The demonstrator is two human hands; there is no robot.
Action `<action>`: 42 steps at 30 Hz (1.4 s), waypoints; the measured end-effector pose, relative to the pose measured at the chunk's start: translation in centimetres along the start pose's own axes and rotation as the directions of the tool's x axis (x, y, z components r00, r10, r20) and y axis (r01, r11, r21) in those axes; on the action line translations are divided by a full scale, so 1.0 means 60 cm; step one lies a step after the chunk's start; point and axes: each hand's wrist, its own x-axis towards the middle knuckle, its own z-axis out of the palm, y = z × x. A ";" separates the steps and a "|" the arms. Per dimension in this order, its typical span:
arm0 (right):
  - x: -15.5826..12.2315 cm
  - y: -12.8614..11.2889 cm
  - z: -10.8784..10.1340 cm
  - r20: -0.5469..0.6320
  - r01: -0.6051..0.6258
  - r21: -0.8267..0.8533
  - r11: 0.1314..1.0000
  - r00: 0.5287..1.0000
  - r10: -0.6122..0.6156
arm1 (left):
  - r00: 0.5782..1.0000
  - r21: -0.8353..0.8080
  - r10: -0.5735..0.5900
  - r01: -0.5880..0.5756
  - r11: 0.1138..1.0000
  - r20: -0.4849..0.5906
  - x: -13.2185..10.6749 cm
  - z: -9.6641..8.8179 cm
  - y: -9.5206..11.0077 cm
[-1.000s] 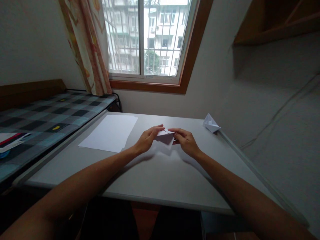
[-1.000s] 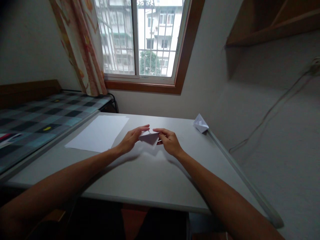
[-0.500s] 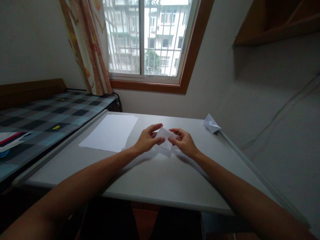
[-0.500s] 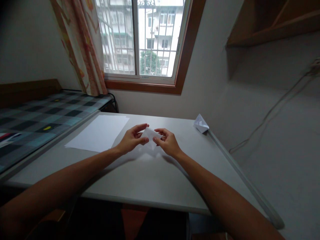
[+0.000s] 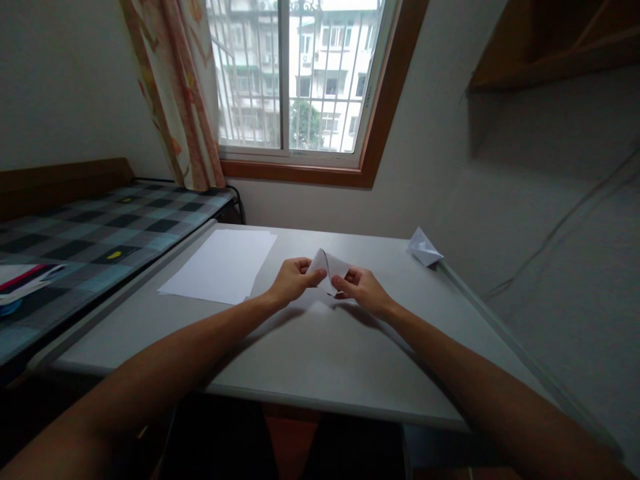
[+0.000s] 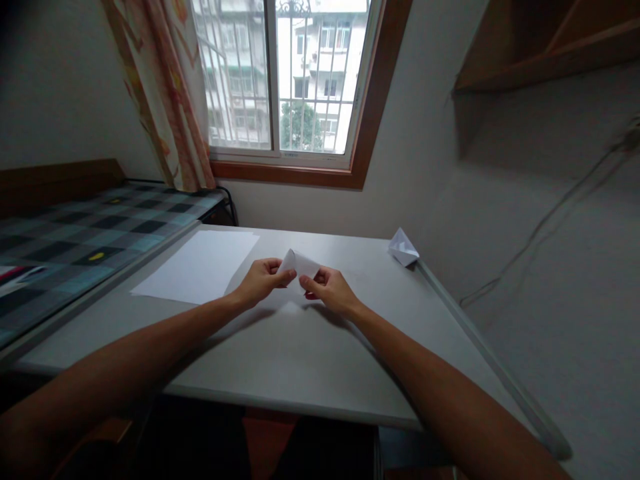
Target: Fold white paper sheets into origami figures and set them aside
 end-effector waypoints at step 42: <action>-0.009 -0.007 -0.004 0.213 -0.164 -0.052 0.985 0.962 0.172 | 0.998 0.007 0.065 -0.065 0.998 -0.018 -0.002 -0.002 0.007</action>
